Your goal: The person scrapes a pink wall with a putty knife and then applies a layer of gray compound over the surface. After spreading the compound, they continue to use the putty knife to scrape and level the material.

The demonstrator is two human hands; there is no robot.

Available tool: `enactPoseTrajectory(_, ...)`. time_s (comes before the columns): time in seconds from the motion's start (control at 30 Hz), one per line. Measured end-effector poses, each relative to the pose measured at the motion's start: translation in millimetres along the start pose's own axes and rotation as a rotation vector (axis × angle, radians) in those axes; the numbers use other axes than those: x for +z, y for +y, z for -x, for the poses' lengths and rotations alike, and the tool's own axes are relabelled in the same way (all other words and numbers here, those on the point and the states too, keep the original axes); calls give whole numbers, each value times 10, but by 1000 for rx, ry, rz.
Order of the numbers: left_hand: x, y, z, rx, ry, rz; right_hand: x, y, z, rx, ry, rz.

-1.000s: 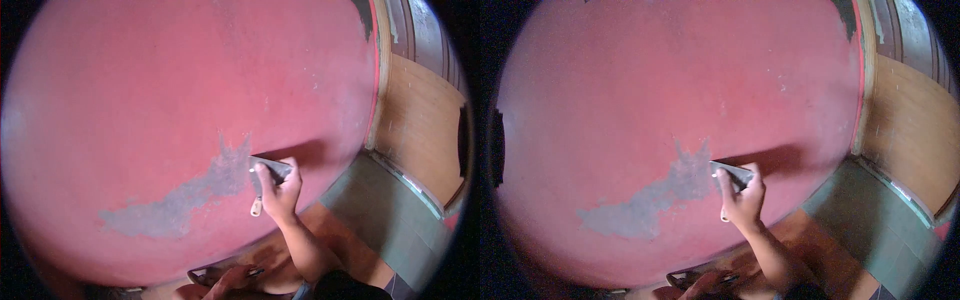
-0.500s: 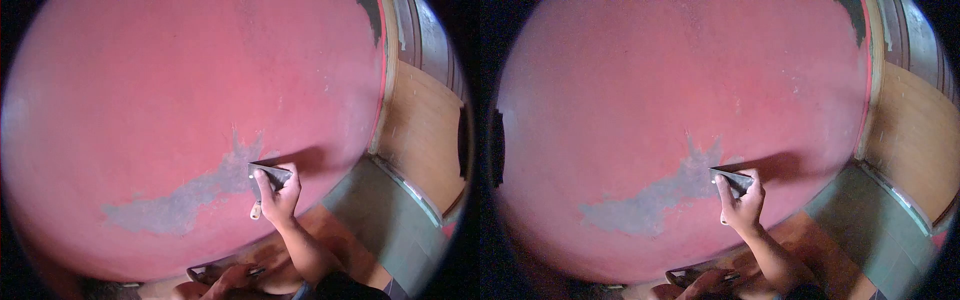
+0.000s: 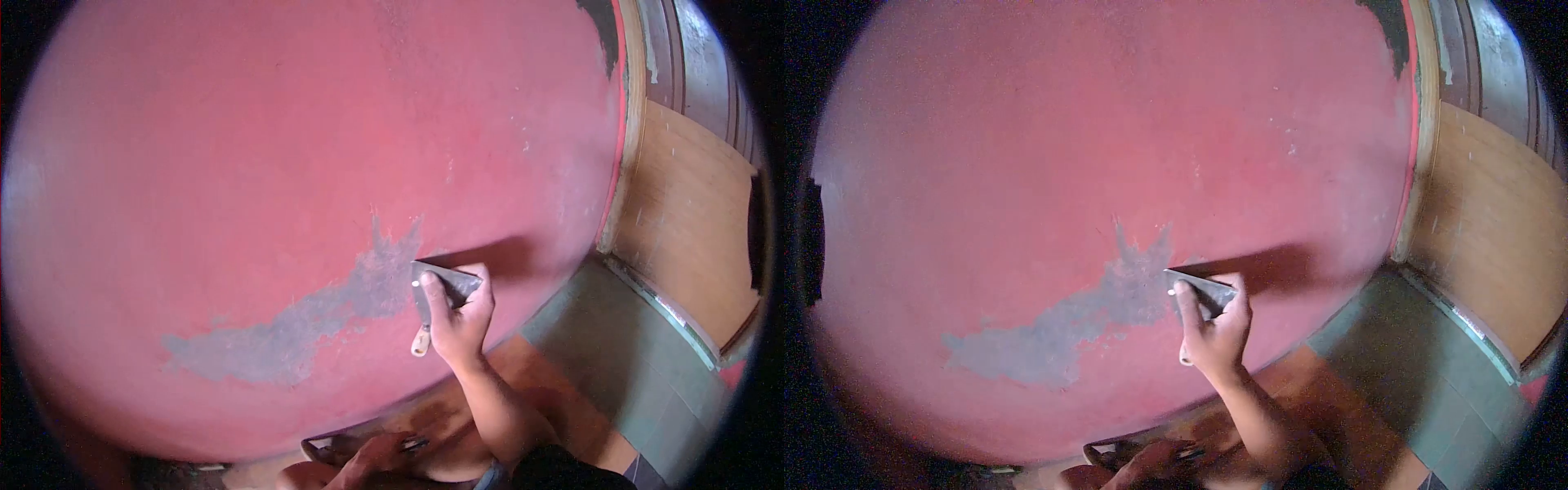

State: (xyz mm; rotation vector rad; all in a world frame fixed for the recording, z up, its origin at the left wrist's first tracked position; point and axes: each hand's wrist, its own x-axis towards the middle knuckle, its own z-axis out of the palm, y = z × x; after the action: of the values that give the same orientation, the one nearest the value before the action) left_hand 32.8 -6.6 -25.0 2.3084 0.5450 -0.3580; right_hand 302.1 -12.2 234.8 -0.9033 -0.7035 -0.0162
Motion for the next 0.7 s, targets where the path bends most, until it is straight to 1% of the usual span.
enactPoseTrajectory(0.03,56,-67,-19,-2,10,-27,8,-86,23,32,-52,8)
enactPoseTrajectory(0.07,109,-130,-54,0,2,-8,8,-53,53,20,-100,46)
enactPoseTrajectory(0.13,56,-34,-47,5,-29,78,35,-101,90,56,-156,60)
enactPoseTrajectory(0.17,12,7,-13,4,-51,142,42,-65,94,101,-144,-12)
enactPoseTrajectory(0.27,-262,301,58,-90,-132,-1,61,-75,51,51,2,-37)
enactPoseTrajectory(0.3,-151,156,37,-68,-94,-26,53,-16,24,2,39,24)
enactPoseTrajectory(0.37,156,-227,-77,-12,-22,-78,62,-2,30,9,39,6)
enactPoseTrajectory(0.4,64,-99,-63,-36,-31,-59,58,-2,39,12,42,0)
enactPoseTrajectory(0.47,-233,301,42,-88,-50,-23,55,-34,87,28,-43,-2)
enactPoseTrajectory(0.53,-53,60,-25,5,-20,-29,68,-64,137,132,-120,-49)
enactPoseTrajectory(0.57,41,-85,-34,46,-4,-33,73,-101,128,40,-124,20)
enactPoseTrajectory(0.67,-63,60,22,-48,-85,-41,65,-50,75,-37,-71,37)
enactPoseTrajectory(0.7,-42,23,33,-34,-69,-32,75,-57,79,21,-22,-17)
